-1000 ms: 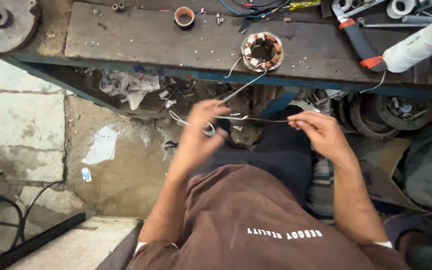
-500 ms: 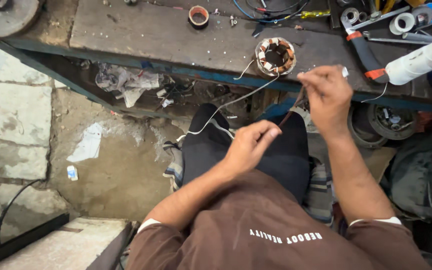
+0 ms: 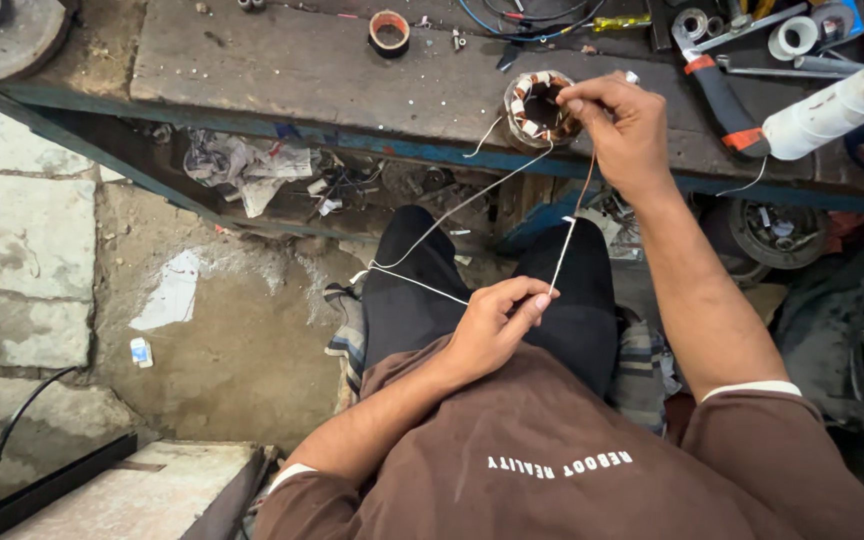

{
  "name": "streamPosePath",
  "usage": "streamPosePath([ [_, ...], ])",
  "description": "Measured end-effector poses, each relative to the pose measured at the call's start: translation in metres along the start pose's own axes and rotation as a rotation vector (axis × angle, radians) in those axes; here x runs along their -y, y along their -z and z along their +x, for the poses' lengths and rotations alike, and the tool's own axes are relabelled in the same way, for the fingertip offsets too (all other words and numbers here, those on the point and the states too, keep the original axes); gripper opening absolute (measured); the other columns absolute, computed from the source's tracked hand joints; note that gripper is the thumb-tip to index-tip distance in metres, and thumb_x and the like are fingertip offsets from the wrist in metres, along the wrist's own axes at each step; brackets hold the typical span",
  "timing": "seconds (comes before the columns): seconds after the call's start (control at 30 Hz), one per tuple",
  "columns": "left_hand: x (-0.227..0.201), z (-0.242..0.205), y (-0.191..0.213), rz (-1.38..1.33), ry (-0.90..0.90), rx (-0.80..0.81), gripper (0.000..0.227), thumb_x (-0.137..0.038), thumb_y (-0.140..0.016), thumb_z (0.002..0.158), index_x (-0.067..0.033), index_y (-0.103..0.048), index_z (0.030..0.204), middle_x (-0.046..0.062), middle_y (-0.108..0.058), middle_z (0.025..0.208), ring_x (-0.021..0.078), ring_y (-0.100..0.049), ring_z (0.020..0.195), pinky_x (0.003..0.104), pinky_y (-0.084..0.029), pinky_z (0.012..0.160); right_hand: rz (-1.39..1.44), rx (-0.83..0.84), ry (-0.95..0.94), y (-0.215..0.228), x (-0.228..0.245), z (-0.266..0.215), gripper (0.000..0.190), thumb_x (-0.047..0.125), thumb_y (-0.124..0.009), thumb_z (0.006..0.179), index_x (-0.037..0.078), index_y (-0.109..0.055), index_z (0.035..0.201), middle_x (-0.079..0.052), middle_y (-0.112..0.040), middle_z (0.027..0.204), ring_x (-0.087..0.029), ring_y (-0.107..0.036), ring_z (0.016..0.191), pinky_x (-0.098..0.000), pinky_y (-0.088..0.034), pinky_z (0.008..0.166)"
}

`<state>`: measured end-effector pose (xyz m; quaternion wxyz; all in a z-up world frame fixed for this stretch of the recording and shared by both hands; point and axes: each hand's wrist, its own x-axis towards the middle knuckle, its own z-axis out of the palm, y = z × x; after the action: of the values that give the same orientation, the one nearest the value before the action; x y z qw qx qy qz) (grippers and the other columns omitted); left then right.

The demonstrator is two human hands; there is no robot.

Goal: The person winds white insulated wire around a circular stator core placed on a workbench. They repeatedly pull the wire from a spool, loop it through the core slots, and tighten it by hand. The workbench contains various tools and parts, and the person remains seated throughout.

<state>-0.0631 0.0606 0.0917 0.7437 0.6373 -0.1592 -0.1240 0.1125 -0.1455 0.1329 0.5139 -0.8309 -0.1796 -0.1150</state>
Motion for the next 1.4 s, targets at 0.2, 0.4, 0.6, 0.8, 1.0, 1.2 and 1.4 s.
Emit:
streamPosePath([
  [0.2, 0.001, -0.003, 0.001, -0.023, -0.003, -0.012, 0.019, -0.014, -0.058, 0.107, 0.0002, -0.07, 0.113, 0.002, -0.064, 0.081, 0.0086, -0.061, 0.074, 0.025, -0.05, 0.068, -0.113, 0.036, 0.104, -0.001, 0.01, 0.003, 0.014, -0.008, -0.072, 0.101, -0.001, -0.076, 0.112, -0.009, -0.073, 0.096, -0.015, -0.064, 0.086, -0.0271, -0.05, 0.077],
  [0.4, 0.001, -0.003, 0.002, -0.027, 0.035, -0.019, 0.02, -0.015, -0.058, 0.107, -0.0003, -0.07, 0.113, 0.001, -0.063, 0.078, 0.0074, -0.059, 0.071, 0.024, -0.048, 0.066, -0.182, 0.173, 0.094, 0.009, 0.02, 0.005, 0.013, -0.003, -0.071, 0.101, 0.003, -0.075, 0.112, -0.009, -0.075, 0.098, -0.017, -0.071, 0.09, -0.0302, -0.053, 0.082],
  [0.6, 0.001, -0.004, 0.011, -0.008, -0.032, -0.138, 0.017, -0.014, -0.063, 0.106, 0.001, -0.071, 0.109, 0.0, -0.066, 0.084, 0.0043, -0.056, 0.08, 0.022, -0.048, 0.072, -0.306, 0.32, 0.141, 0.016, 0.023, 0.016, 0.013, 0.001, -0.071, 0.099, 0.003, -0.075, 0.111, -0.013, -0.073, 0.096, -0.025, -0.07, 0.088, -0.0344, -0.052, 0.079],
  [0.8, -0.014, -0.004, 0.038, -0.017, 0.007, -0.217, 0.016, -0.015, -0.071, 0.098, 0.001, -0.072, 0.101, -0.002, -0.064, 0.079, 0.0033, -0.053, 0.072, 0.021, -0.044, 0.066, -0.222, 0.295, 0.064, 0.013, 0.02, 0.015, 0.016, 0.006, -0.072, 0.1, 0.002, -0.071, 0.115, -0.011, -0.074, 0.099, -0.022, -0.073, 0.093, -0.0348, -0.055, 0.081],
  [1.0, -0.035, 0.01, 0.063, 0.172, -0.088, -0.332, 0.013, -0.01, -0.069, 0.1, 0.0019, -0.071, 0.094, -0.003, -0.06, 0.077, 0.0042, -0.051, 0.071, 0.021, -0.041, 0.063, -0.185, 0.184, 0.086, 0.007, 0.019, -0.009, 0.027, 0.011, -0.08, 0.095, 0.002, -0.069, 0.119, -0.012, -0.072, 0.108, -0.023, -0.073, 0.103, -0.0353, -0.056, 0.091],
  [1.2, -0.051, 0.047, 0.086, 0.026, -0.348, -0.455, 0.013, -0.008, -0.066, 0.108, 0.0038, -0.067, 0.102, -0.003, -0.06, 0.09, 0.0051, -0.051, 0.082, 0.022, -0.04, 0.074, -0.291, 0.145, 0.205, 0.005, 0.014, -0.023, 0.038, 0.006, -0.081, 0.089, 0.005, -0.066, 0.124, -0.015, -0.067, 0.124, -0.032, -0.064, 0.122, -0.0411, -0.053, 0.102],
  [1.4, -0.062, 0.07, 0.091, -0.011, -0.31, -0.458, 0.013, -0.01, -0.067, 0.107, 0.0023, -0.067, 0.101, -0.006, -0.057, 0.086, 0.0018, -0.045, 0.076, 0.02, -0.034, 0.067, -0.362, 0.139, 0.224, 0.008, 0.006, -0.026, 0.033, 0.004, -0.08, 0.09, 0.008, -0.068, 0.12, -0.014, -0.068, 0.127, -0.032, -0.064, 0.125, -0.0423, -0.052, 0.102],
])
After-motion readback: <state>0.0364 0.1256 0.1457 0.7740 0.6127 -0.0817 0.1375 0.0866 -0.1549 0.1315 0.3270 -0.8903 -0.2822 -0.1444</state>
